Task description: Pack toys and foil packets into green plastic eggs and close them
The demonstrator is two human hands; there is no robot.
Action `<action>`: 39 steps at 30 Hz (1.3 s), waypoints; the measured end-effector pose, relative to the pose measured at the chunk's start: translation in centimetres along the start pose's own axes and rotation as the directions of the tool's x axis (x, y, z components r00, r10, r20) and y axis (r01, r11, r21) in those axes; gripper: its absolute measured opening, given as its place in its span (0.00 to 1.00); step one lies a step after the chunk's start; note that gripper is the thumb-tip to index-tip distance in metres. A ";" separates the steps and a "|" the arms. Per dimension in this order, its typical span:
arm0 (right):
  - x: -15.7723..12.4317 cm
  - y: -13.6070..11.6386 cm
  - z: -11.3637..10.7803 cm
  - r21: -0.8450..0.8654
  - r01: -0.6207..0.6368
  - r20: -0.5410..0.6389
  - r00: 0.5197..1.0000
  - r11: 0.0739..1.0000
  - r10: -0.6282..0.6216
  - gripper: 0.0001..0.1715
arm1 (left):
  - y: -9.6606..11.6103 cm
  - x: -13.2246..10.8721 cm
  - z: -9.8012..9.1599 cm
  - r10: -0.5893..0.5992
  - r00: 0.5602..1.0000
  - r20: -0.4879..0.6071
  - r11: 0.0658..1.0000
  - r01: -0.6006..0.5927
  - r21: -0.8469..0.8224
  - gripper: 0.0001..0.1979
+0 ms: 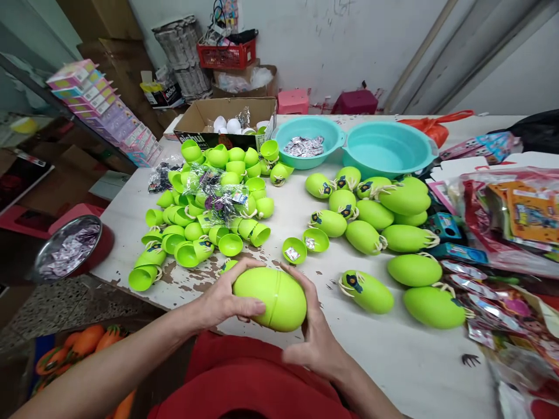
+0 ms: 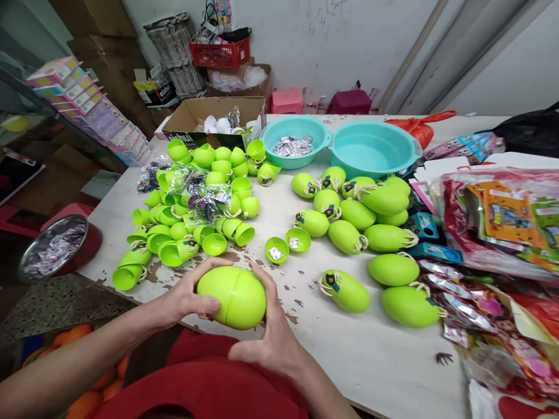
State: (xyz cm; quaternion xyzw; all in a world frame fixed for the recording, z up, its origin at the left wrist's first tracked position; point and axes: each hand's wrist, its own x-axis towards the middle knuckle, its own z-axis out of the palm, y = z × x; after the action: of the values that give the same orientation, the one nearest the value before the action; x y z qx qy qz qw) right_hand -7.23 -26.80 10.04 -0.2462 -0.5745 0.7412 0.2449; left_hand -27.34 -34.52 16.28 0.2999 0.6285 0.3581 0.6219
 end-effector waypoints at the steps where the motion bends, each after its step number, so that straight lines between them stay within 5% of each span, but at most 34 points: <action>1: -0.2 -0.5 0.1 0.120 -0.145 0.036 0.989 0.982 0.141 0.57 | -0.1 -0.2 -0.1 0.069 0.997 -0.035 0.995 -0.066 0.079 0.38; 4: -0.3 -1.5 0.3 0.299 -0.365 0.107 0.931 0.881 0.350 0.52 | -0.9 -0.6 -0.2 0.284 0.957 -0.050 0.916 -0.256 0.310 0.38; 9: 0.1 -1.6 0.8 0.265 -0.296 0.056 0.955 0.918 0.292 0.46 | -2.0 -1.0 -0.1 0.409 0.912 0.034 0.830 -0.387 0.402 0.38; 21: 0.3 -2.1 0.6 0.220 -0.327 0.068 0.945 0.919 0.320 0.46 | -1.3 -1.2 -0.8 0.455 0.882 0.119 0.734 -0.448 0.510 0.38; 30: 0.9 -2.1 0.5 0.254 -0.327 0.105 0.945 0.910 0.310 0.44 | -1.9 -0.8 -1.1 0.356 0.933 0.061 0.861 -0.352 0.367 0.41; 35: 0.7 -1.7 0.6 0.215 -0.379 0.086 0.925 0.900 0.369 0.46 | -1.9 -0.4 -1.0 0.356 0.934 0.030 0.843 -0.335 0.420 0.41; 39: 1.1 -1.0 2.6 -0.075 -0.265 -0.003 0.964 0.961 0.266 0.35 | -0.2 -2.3 0.1 0.390 0.921 0.017 0.813 -0.353 0.462 0.40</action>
State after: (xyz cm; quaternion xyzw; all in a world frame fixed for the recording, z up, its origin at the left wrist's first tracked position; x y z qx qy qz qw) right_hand -9.65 -27.79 11.46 -0.3273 -0.5646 0.7461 0.1320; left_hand -27.15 -36.49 17.44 0.5400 0.6479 0.3265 0.4266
